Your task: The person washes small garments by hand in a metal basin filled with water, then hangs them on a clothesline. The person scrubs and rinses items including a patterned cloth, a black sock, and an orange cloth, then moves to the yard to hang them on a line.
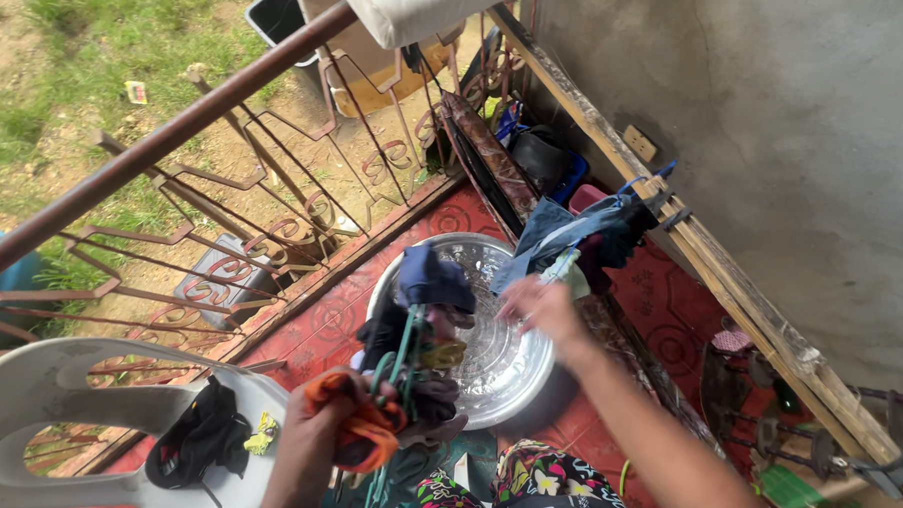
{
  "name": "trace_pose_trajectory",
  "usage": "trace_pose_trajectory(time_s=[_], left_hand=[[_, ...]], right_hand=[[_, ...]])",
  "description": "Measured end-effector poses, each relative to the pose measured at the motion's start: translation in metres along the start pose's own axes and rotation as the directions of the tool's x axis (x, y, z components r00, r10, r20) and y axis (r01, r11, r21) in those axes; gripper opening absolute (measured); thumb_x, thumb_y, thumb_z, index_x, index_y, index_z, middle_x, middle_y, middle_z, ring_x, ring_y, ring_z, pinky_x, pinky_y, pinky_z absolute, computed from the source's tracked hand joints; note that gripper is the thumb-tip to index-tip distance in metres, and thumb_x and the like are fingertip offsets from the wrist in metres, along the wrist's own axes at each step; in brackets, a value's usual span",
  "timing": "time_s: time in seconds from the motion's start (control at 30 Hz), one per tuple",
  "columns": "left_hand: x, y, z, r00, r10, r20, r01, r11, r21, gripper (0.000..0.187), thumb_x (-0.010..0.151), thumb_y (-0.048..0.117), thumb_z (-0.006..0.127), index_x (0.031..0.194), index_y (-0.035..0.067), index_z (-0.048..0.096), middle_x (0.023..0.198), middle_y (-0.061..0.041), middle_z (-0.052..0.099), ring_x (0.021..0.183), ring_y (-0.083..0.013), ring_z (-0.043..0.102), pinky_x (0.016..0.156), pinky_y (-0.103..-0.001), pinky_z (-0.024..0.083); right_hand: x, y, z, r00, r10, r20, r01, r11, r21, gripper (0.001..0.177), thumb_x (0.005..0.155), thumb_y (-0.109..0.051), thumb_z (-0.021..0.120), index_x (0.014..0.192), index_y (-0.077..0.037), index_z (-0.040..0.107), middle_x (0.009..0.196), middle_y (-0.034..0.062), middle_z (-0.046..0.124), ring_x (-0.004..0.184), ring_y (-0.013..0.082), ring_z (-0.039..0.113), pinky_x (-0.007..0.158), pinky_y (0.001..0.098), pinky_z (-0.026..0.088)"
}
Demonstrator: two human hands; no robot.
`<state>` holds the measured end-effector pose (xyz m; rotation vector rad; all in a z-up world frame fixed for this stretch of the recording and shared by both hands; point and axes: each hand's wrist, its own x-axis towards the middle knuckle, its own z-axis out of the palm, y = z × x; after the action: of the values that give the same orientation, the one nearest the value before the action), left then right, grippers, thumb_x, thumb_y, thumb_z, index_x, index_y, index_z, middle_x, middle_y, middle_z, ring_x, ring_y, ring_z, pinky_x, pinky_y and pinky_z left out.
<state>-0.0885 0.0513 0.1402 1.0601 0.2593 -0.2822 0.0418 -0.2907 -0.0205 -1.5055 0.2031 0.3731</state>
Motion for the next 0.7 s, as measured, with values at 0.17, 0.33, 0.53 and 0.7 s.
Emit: trace_pose_trajectory(time_s=[0.17,0.33,0.53,0.7], left_hand=[[-0.011,-0.010,-0.028,0.955,0.100,-0.280,-0.105,0.994,-0.003,0.010,0.089,-0.002,0.050,0.086,-0.001,0.059,0.090,-0.020,0.068,0.082,-0.0317,0.070,0.073,-0.048,0.062],[-0.020,-0.020,-0.050,0.833,0.235,-0.501,-0.263,0.965,0.015,0.007,0.095,-0.003,0.052,0.089,0.000,0.056,0.089,-0.016,0.060,0.090,-0.0290,0.069,0.078,-0.046,0.061],[-0.042,-0.020,-0.064,0.744,0.151,-0.651,-0.235,0.971,-0.042,0.006,0.090,-0.002,0.050,0.091,-0.001,0.055,0.092,-0.021,0.065,0.089,-0.0300,0.069,0.080,-0.052,0.063],[-0.061,-0.022,-0.080,0.676,0.147,-0.722,-0.306,0.947,-0.094,0.002,0.092,0.001,0.049,0.092,0.001,0.051,0.096,-0.021,0.064,0.082,-0.0418,0.071,0.074,-0.057,0.062]], right_hand=[[0.132,0.047,-0.110,0.692,-0.044,-0.721,0.115,0.992,0.050,0.060,0.093,-0.018,0.079,0.131,0.001,0.037,0.120,0.0188,0.056,0.101,0.0236,0.063,0.081,0.0365,0.053],[0.193,0.063,-0.150,0.705,0.074,-0.705,0.119,0.968,0.220,0.075,0.092,-0.028,0.073,0.146,0.000,0.030,0.139,0.0173,0.052,0.116,0.0264,0.062,0.092,0.0408,0.054],[0.169,0.057,-0.139,0.588,-0.180,-0.789,0.033,0.979,-0.199,0.043,0.103,-0.030,0.064,0.125,0.006,0.061,0.123,0.0224,0.068,0.108,0.0315,0.069,0.093,0.0424,0.053],[0.106,0.056,-0.097,0.749,-0.243,-0.616,0.041,0.945,-0.323,0.035,0.102,-0.029,0.063,0.117,0.003,0.065,0.105,0.0159,0.071,0.093,0.0254,0.066,0.080,0.0425,0.051]])
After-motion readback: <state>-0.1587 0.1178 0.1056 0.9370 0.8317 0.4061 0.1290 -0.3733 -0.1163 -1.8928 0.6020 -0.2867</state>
